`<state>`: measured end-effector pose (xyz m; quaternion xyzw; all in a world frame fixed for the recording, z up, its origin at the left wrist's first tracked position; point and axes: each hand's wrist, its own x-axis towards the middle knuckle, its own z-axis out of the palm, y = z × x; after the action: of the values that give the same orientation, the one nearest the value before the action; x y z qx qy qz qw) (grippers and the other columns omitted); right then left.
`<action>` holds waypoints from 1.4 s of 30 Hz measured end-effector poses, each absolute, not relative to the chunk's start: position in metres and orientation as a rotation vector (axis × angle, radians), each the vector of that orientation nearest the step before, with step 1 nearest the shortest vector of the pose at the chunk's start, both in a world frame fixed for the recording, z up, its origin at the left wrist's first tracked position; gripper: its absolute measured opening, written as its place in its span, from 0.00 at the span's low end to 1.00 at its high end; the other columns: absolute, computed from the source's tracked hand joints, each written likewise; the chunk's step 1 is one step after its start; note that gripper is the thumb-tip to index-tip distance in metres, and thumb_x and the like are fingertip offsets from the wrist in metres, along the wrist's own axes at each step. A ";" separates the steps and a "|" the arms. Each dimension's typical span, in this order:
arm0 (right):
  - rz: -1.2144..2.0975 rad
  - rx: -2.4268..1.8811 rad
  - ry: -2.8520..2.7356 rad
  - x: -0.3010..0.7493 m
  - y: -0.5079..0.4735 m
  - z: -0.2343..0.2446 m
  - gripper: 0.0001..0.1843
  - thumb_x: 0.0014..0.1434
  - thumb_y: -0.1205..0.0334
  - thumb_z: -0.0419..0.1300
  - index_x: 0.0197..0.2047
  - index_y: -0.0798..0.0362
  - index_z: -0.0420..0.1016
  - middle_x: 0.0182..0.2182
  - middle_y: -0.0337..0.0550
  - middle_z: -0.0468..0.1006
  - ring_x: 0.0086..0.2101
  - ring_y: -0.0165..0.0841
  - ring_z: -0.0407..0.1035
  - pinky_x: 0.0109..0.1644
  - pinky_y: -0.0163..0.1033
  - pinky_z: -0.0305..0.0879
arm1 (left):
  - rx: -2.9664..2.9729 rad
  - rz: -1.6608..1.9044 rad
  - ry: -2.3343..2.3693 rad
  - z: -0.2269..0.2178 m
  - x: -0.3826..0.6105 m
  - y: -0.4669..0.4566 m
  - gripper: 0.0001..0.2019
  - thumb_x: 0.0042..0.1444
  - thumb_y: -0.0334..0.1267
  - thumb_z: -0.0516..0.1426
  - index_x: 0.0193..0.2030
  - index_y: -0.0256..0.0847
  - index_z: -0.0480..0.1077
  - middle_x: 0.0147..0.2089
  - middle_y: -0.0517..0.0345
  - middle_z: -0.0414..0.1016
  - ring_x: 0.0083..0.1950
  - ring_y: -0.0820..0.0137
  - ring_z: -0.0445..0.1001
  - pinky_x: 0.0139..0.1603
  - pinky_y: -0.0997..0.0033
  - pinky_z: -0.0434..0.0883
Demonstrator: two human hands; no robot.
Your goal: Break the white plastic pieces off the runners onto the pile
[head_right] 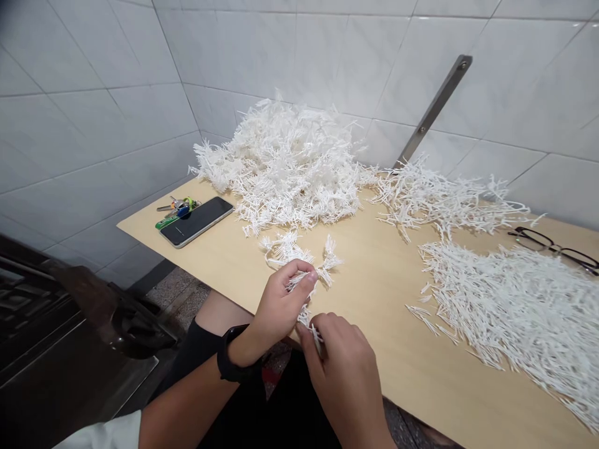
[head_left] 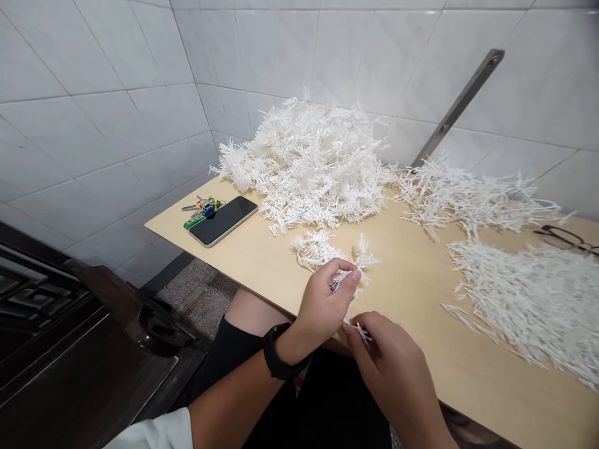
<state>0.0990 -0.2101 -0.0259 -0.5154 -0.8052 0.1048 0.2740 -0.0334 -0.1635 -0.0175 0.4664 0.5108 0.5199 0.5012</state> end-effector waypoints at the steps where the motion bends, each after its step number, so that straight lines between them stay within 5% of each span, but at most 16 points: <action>1: 0.273 -1.343 -2.196 0.098 -0.209 -0.026 0.18 0.68 0.57 0.53 0.26 0.50 0.62 0.20 0.35 0.66 0.22 0.31 0.62 0.27 0.36 0.54 | 1.132 1.267 1.248 -0.018 -0.033 -0.164 0.11 0.61 0.46 0.55 0.39 0.40 0.70 0.30 0.62 0.69 0.29 0.75 0.67 0.32 0.77 0.67; 11: 0.289 -1.037 -2.239 0.122 -0.242 -0.015 0.18 0.64 0.71 0.53 0.22 0.50 0.59 0.18 0.36 0.63 0.20 0.29 0.61 0.27 0.36 0.56 | 0.989 1.362 1.283 -0.025 -0.039 -0.153 0.11 0.63 0.48 0.54 0.38 0.41 0.66 0.26 0.65 0.61 0.26 0.77 0.62 0.28 0.78 0.63; 14: 0.257 -1.263 -2.107 0.155 -0.233 -0.021 0.08 0.66 0.64 0.53 0.38 0.50 0.73 0.29 0.43 0.77 0.31 0.36 0.72 0.37 0.40 0.65 | 1.046 1.347 1.257 -0.022 -0.037 -0.155 0.12 0.63 0.48 0.54 0.37 0.41 0.67 0.28 0.64 0.63 0.28 0.77 0.64 0.31 0.77 0.65; 18: -0.144 -1.537 -1.981 0.180 -0.207 -0.028 0.15 0.67 0.60 0.50 0.52 0.54 0.73 0.45 0.55 0.78 0.45 0.48 0.72 0.50 0.52 0.64 | 1.087 1.333 1.260 -0.021 -0.034 -0.161 0.13 0.63 0.48 0.54 0.37 0.40 0.67 0.28 0.64 0.64 0.27 0.77 0.63 0.30 0.77 0.64; 22: -0.141 -1.283 -2.007 0.155 -0.204 -0.023 0.10 0.65 0.56 0.58 0.45 0.52 0.71 0.41 0.50 0.77 0.43 0.43 0.71 0.51 0.49 0.62 | 1.122 1.332 1.330 -0.023 -0.035 -0.162 0.13 0.63 0.48 0.54 0.36 0.40 0.68 0.26 0.65 0.63 0.25 0.76 0.62 0.28 0.77 0.63; 27: 0.023 -1.160 -2.232 0.106 -0.205 -0.019 0.16 0.62 0.49 0.62 0.44 0.53 0.69 0.39 0.47 0.77 0.40 0.40 0.70 0.45 0.44 0.57 | 1.118 1.341 1.378 -0.020 -0.036 -0.161 0.11 0.63 0.46 0.54 0.37 0.40 0.68 0.25 0.65 0.63 0.26 0.75 0.64 0.30 0.76 0.65; 29: 0.040 -1.174 -2.254 0.097 -0.201 -0.019 0.10 0.65 0.54 0.58 0.38 0.52 0.69 0.33 0.43 0.76 0.35 0.37 0.68 0.41 0.42 0.54 | 1.114 1.341 1.375 -0.018 -0.036 -0.161 0.11 0.62 0.46 0.54 0.36 0.40 0.68 0.25 0.65 0.63 0.26 0.75 0.64 0.31 0.76 0.65; 33: 0.062 -1.087 -2.311 0.095 -0.196 -0.019 0.16 0.67 0.68 0.51 0.26 0.52 0.63 0.22 0.37 0.66 0.25 0.31 0.58 0.35 0.40 0.49 | 1.126 1.334 1.355 -0.020 -0.036 -0.162 0.12 0.63 0.47 0.54 0.36 0.40 0.67 0.25 0.65 0.62 0.25 0.76 0.62 0.29 0.77 0.64; 42: 0.174 -0.867 -2.223 0.118 -0.240 -0.024 0.16 0.60 0.77 0.54 0.26 0.50 0.58 0.18 0.35 0.63 0.23 0.30 0.56 0.30 0.38 0.51 | 0.990 1.450 1.290 -0.032 -0.037 -0.153 0.13 0.63 0.49 0.54 0.37 0.41 0.65 0.25 0.65 0.59 0.23 0.78 0.57 0.24 0.79 0.59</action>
<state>0.1178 -0.2401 -0.0241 -0.3373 -0.8648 0.0675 0.3658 -0.0366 -0.1533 -0.0320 0.4028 0.5247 0.5900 0.4630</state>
